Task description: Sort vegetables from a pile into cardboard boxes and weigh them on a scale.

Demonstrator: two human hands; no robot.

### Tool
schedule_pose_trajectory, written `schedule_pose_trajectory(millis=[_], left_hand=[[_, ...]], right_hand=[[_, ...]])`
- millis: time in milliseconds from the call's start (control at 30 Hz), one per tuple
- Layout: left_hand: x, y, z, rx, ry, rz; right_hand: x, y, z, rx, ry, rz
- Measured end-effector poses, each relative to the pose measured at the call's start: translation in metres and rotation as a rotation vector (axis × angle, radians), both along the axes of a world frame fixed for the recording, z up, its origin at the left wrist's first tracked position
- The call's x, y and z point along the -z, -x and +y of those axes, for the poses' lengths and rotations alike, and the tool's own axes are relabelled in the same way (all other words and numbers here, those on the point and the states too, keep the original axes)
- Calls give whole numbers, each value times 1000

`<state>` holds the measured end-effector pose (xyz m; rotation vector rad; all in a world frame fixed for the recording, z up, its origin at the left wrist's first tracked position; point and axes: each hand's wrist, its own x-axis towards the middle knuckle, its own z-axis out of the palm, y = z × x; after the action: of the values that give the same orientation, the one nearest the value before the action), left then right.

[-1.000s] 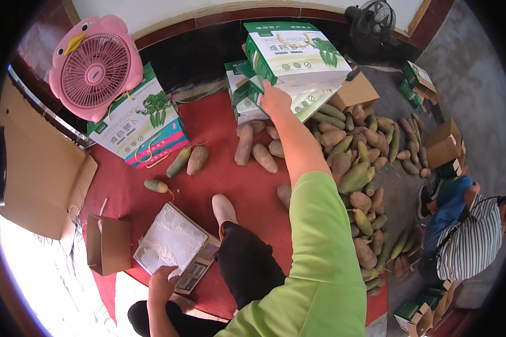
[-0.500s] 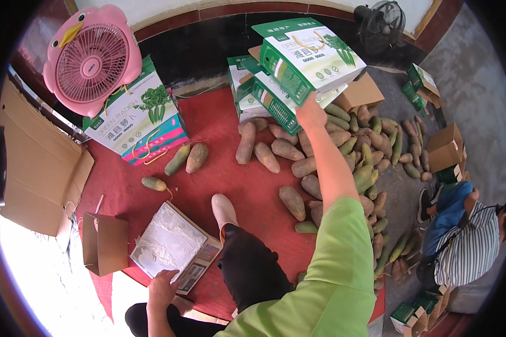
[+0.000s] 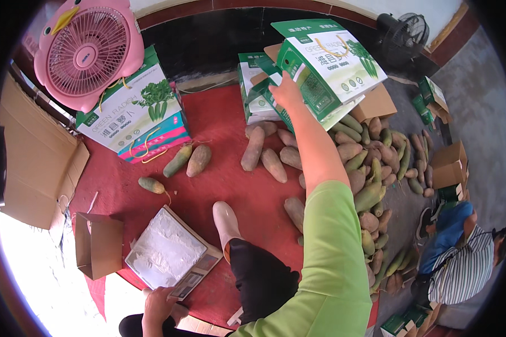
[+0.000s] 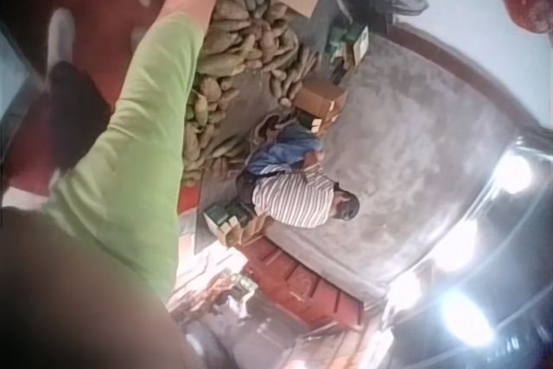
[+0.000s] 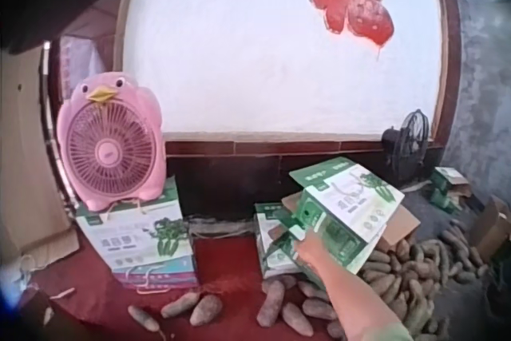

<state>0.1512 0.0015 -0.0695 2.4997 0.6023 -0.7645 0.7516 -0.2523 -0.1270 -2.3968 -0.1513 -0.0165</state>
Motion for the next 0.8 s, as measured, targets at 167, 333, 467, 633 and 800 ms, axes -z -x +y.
schedule_pose_trajectory(millis=[167,333,467,633,800], left_hand=[[20,10,13,-69,31,31],[20,-5,17,-102,109,220],[29,0,17,-119,97,172],[25,8,15,-26,86,2],[0,10,1,-58,18,-16]], right_hand=[[3,-39,19,79,-125,58],[-3,-59,30,140,-264,228],[-1,-65,29,133,-477,308],[8,-25,26,140,-620,229],[14,78,4,84,-755,262]])
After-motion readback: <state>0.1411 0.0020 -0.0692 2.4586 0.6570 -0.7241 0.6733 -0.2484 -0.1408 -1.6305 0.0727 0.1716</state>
